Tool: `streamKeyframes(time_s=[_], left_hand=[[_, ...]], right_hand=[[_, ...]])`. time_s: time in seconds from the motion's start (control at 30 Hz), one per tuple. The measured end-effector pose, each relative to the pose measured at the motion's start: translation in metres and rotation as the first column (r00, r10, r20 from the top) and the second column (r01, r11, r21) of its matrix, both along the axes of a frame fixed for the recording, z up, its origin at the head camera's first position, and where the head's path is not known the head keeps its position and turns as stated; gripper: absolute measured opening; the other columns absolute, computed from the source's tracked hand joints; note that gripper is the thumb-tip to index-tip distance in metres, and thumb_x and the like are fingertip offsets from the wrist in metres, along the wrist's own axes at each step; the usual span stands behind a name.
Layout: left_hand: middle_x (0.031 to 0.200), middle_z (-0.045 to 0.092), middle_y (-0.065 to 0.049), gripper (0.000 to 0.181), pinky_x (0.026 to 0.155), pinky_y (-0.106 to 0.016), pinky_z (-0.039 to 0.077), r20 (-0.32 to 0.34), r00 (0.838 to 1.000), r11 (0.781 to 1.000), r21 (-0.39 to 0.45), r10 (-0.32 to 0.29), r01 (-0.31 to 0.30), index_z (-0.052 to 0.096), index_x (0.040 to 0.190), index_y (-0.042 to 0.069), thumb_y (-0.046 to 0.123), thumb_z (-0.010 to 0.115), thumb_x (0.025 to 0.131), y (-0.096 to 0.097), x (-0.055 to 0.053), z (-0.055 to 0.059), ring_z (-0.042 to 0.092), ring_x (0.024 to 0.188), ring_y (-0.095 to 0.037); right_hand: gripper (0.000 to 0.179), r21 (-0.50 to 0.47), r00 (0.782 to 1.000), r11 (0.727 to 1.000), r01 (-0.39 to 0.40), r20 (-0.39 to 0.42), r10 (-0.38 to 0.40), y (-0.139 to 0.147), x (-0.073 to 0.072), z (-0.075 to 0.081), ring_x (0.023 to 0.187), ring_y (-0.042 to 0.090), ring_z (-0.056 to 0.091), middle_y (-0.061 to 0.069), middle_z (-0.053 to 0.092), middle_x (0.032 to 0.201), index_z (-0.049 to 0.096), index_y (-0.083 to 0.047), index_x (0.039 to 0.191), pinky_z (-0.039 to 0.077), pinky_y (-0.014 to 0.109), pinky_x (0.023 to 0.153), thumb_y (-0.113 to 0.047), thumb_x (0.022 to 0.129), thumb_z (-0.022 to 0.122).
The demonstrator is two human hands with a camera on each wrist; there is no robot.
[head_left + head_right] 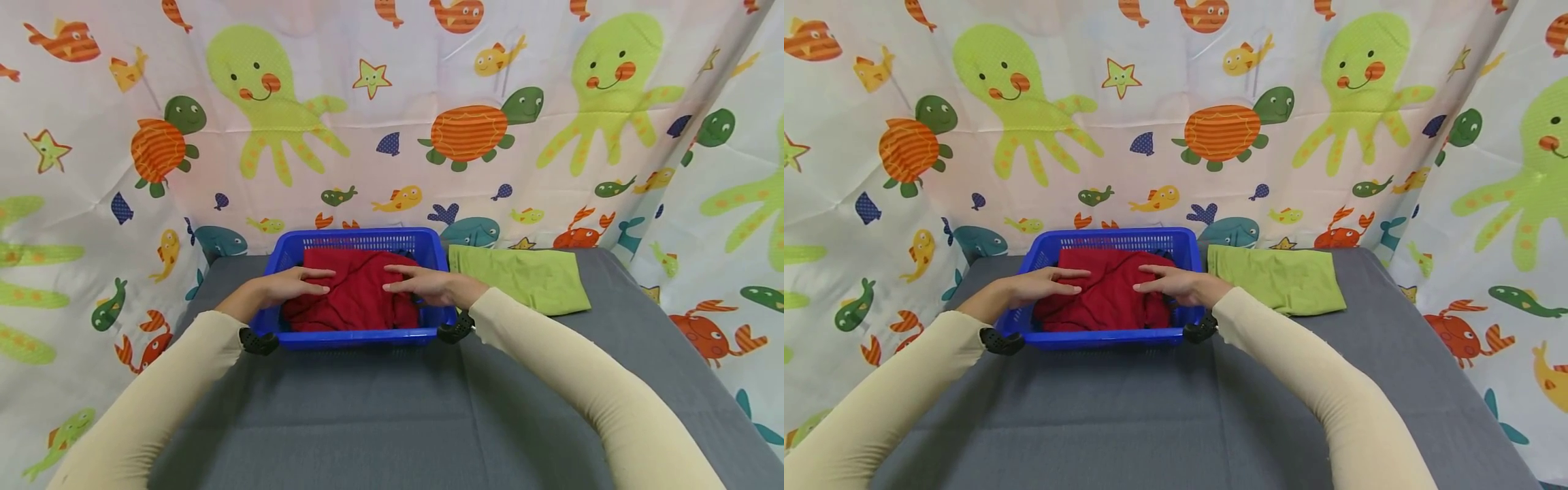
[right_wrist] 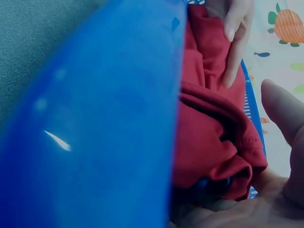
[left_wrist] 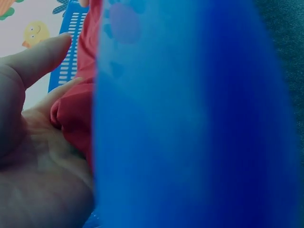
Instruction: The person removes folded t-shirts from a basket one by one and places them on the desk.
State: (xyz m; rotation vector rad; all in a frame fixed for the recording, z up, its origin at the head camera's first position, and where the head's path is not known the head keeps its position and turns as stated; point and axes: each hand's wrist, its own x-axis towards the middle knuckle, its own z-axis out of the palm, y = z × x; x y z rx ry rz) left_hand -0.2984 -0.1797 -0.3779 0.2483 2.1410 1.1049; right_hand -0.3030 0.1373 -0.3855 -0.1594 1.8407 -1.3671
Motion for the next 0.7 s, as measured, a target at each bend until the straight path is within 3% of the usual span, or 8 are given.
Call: streamKeyframes(time_s=[0.13,0.3,0.5,0.7], left_hand=[[0.167,0.016,-0.022,0.071,0.124,-0.062,0.021,0.011,1.0,0.999,0.048,0.021,-0.022,0.027,0.162,0.017,0.025,0.06,0.1,-0.002,0.001,0.001,0.01,0.156,-0.042],[0.163,0.021,-0.022,0.073,0.118,-0.056,0.036,-0.003,0.998,0.994,0.089,0.061,-0.061,0.025,0.162,0.021,0.021,0.061,0.099,-0.005,0.002,0.002,0.021,0.151,-0.041],[0.161,0.024,-0.022,0.075,0.102,-0.037,0.051,-0.003,0.994,0.985,0.141,0.105,-0.104,0.024,0.163,0.024,0.015,0.062,0.099,-0.009,0.004,0.003,0.032,0.145,-0.039],[0.159,0.027,-0.023,0.075,0.092,-0.029,0.056,-0.004,0.992,0.971,0.207,0.127,-0.123,0.024,0.162,0.025,0.012,0.061,0.099,-0.014,0.008,0.008,0.036,0.142,-0.04]], right_hand=[[0.072,-0.003,1.0,1.0,0.003,-0.029,-0.004,0.0,0.002,0.001,0.155,0.035,0.019,0.011,0.015,0.168,0.022,-0.025,0.163,0.019,0.061,0.125,-0.029,0.102,0.06],[0.071,-0.01,0.998,1.0,0.018,-0.06,-0.018,-0.001,0.004,0.003,0.155,0.036,0.022,0.014,0.018,0.168,0.023,-0.019,0.163,0.021,0.06,0.125,-0.029,0.102,0.06],[0.068,0.002,0.991,0.999,0.038,-0.127,-0.038,-0.003,0.007,0.001,0.151,0.037,0.03,0.018,0.025,0.165,0.03,-0.013,0.16,0.028,0.058,0.122,-0.029,0.101,0.06],[0.065,0.063,0.965,0.994,0.089,-0.253,-0.07,-0.004,0.009,0.001,0.146,0.034,0.036,0.017,0.032,0.162,0.041,-0.015,0.156,0.038,0.052,0.119,-0.027,0.097,0.068]])
